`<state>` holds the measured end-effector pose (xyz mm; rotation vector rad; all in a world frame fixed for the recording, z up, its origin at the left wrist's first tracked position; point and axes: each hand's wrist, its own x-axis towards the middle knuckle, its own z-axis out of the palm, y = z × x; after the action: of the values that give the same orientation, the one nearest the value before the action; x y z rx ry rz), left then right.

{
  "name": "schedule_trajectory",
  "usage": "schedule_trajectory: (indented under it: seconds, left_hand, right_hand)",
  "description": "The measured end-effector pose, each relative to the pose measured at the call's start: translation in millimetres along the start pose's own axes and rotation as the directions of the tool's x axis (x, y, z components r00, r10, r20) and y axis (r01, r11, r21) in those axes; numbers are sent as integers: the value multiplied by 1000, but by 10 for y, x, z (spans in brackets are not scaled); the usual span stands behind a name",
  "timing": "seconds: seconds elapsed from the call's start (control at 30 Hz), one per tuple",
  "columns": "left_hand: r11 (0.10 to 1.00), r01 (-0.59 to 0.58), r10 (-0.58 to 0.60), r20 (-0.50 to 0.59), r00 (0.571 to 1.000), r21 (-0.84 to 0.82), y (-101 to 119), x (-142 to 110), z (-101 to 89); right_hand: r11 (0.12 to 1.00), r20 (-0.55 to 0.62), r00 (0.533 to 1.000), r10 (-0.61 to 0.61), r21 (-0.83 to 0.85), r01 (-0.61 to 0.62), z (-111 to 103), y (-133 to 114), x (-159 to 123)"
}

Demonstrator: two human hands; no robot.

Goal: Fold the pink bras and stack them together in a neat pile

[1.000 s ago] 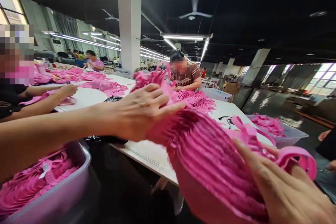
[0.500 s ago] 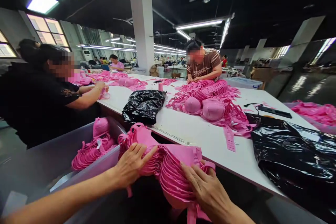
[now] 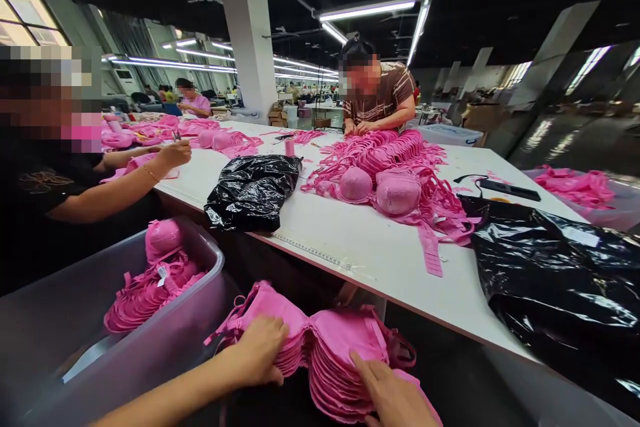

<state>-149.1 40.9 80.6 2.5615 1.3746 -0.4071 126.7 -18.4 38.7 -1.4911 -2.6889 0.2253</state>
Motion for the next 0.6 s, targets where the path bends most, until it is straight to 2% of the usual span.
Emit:
schedule_trajectory:
  seconds: [0.07, 0.13, 0.2, 0.27, 0.3, 0.33, 0.4, 0.5, 0.6]
  left_hand:
    - [986, -110, 113, -20, 993, 125, 5, 93, 98]
    - [946, -173, 210, -111, 971, 273, 16, 145, 370]
    - [919, -103, 207, -244, 947, 380, -2, 191, 677]
    - [905, -17, 198, -387, 901, 424, -55, 273, 886]
    - [902, 0, 206, -432, 878, 431, -88, 329, 932]
    - [900, 14, 208, -459, 864, 436, -119, 392, 942]
    - [896, 27, 210, -476, 854, 444, -159, 515, 884]
    - [911, -15, 224, -462, 858, 412, -157, 633, 738]
    - [946, -53, 207, -470, 858, 321, -115, 664, 629]
  right_hand:
    - [995, 39, 998, 50, -92, -46, -67, -46, 130]
    - [980, 99, 993, 64, -196, -44, 63, -89, 253]
    - [963, 119, 990, 74, -267, -40, 331, -117, 346]
    - [959, 17, 999, 38, -281, -32, 613, -131, 412]
    - [962, -39, 998, 46, -267, -55, 719, -135, 439]
    - [968, -78, 995, 63, -239, -80, 785, -137, 464]
    - [971, -84, 987, 136, -186, -150, 791, -131, 508]
    - [960, -13, 975, 222, -169, -221, 570, -74, 535]
    - [959, 4, 971, 237, -163, -233, 355, 42, 499]
